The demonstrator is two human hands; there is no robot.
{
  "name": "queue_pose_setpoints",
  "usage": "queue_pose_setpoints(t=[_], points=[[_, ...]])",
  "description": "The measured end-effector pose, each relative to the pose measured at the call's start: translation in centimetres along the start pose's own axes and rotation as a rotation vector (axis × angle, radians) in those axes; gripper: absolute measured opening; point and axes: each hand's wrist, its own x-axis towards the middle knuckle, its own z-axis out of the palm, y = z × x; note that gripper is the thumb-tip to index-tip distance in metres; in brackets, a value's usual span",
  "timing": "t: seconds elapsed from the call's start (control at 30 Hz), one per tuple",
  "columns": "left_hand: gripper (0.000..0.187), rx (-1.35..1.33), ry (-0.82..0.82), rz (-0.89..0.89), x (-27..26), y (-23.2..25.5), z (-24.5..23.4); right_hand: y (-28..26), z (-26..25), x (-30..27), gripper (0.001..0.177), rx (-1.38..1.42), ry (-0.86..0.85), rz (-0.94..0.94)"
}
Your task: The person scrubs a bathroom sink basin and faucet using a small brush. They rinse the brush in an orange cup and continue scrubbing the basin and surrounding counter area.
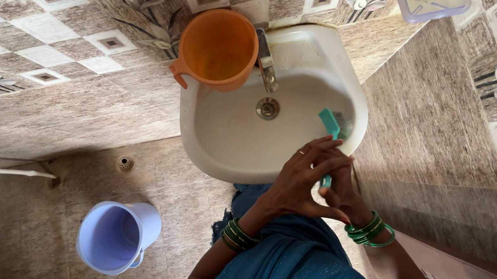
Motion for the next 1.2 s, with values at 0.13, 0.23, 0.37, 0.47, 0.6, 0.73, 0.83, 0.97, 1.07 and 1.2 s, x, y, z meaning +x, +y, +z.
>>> queue_pose_setpoints(t=[0.13,0.23,0.37,0.47,0.6,0.73,0.83,0.97,1.07,1.2], points=[[0.106,0.022,0.002,-0.097,0.4,-0.9,1.7,1.5,-2.2,0.3,0.062,0.001,-0.049,0.096],[0.106,0.089,-0.009,-0.164,0.8,-2.1,3.2,4.9,-3.5,0.6,0.043,0.017,-0.153,0.005],[0.116,0.292,0.001,-0.194,2.1,-4.4,4.7,9.6,-3.9,1.5,0.037,0.049,-0.314,0.16],[0.114,0.353,0.051,-0.219,2.4,-4.9,5.1,10.7,-3.7,1.9,0.047,0.069,-0.273,0.134],[0.106,0.171,0.072,-0.211,3.1,-3.6,4.8,8.2,-5.7,1.9,0.037,0.011,-0.288,0.169],[0.1,0.063,0.107,-0.151,3.4,-1.6,5.1,5.5,-8.2,1.9,0.036,-0.199,-0.391,0.068],[0.098,0.096,0.154,-0.158,3.9,-2.5,5.1,5.5,-7.4,3.2,0.036,-0.202,-0.392,0.07],[0.098,0.211,0.172,-0.223,3.6,-5.1,3.4,6.1,-4.2,6.7,0.035,-0.058,-0.412,0.163],[0.097,0.252,0.153,-0.261,2.9,-5.7,2.4,4.9,-3.5,8.5,0.039,-0.068,-0.435,-0.012],[0.1,0.143,0.149,-0.226,2.8,-4.9,2.4,2.6,-5.1,9.1,0.042,-0.224,-0.533,0.079]])
